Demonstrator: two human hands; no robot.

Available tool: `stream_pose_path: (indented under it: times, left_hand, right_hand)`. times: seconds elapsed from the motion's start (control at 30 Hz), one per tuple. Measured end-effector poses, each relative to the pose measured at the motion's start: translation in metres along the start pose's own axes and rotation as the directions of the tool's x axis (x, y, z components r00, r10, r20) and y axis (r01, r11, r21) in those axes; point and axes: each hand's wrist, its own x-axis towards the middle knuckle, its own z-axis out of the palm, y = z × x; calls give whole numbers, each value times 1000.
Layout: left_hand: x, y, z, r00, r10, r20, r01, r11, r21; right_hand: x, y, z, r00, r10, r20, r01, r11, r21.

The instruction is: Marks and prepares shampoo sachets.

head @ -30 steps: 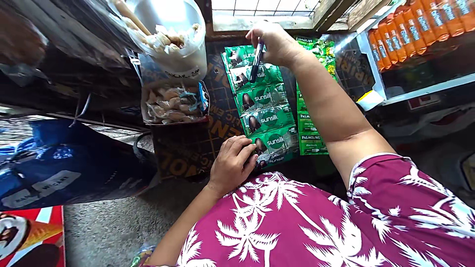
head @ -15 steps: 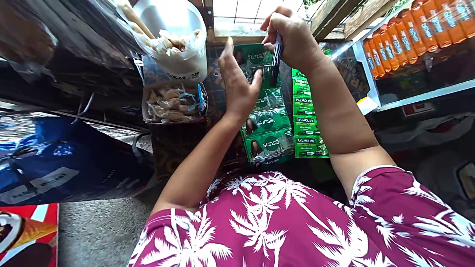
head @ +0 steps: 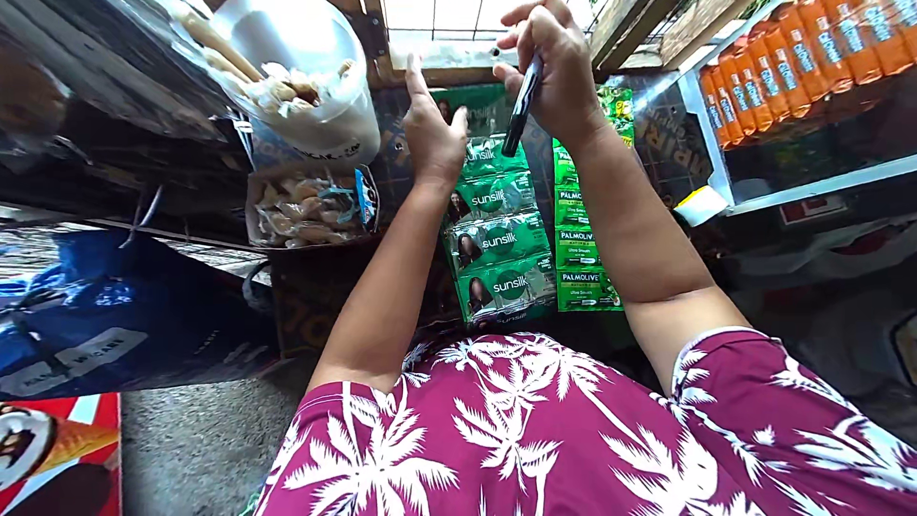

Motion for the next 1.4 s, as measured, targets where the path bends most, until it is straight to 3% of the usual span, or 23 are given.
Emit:
stream_pose_path:
  times: [0.07, 0.17, 0.27, 0.37, 0.53, 0.9, 1.23, 1.4]
  left_hand:
    - [-15, 5, -8, 993, 110, 43, -115, 980, 161]
    - [-49, 12, -18, 941, 241, 237, -304, 912, 276]
    - [-75, 10, -19, 860, 293, 418, -439, 841, 314]
    - [-89, 3, -16, 832, 319, 454, -498, 790, 358]
    - [-97, -8, -10, 810, 368, 457, -546, 758, 356]
    - [-94, -11, -9, 800, 364, 477, -559, 743, 370]
    - [-93, -10, -12, 799, 366, 478, -556, 752, 354]
    - [-93, -10, -14, 787, 413, 457, -576, 757, 308]
  right_hand:
    - [-2, 5, 7, 992, 88, -88, -70, 980, 184]
    - [-5, 1, 18, 939, 342, -29, -285, 823, 492]
    - [-5, 8, 38, 885, 463, 51, -403, 708, 580]
    - [-3, 14, 53, 877, 465, 122, -453, 714, 533]
    - [-6, 27, 74, 929, 370, 3, -339, 847, 410]
    - [-9, 30, 79, 939, 343, 0, -320, 876, 361]
    - [-8, 32, 81, 926, 377, -23, -346, 870, 351]
    - [-5, 22, 65, 905, 424, -22, -349, 773, 530]
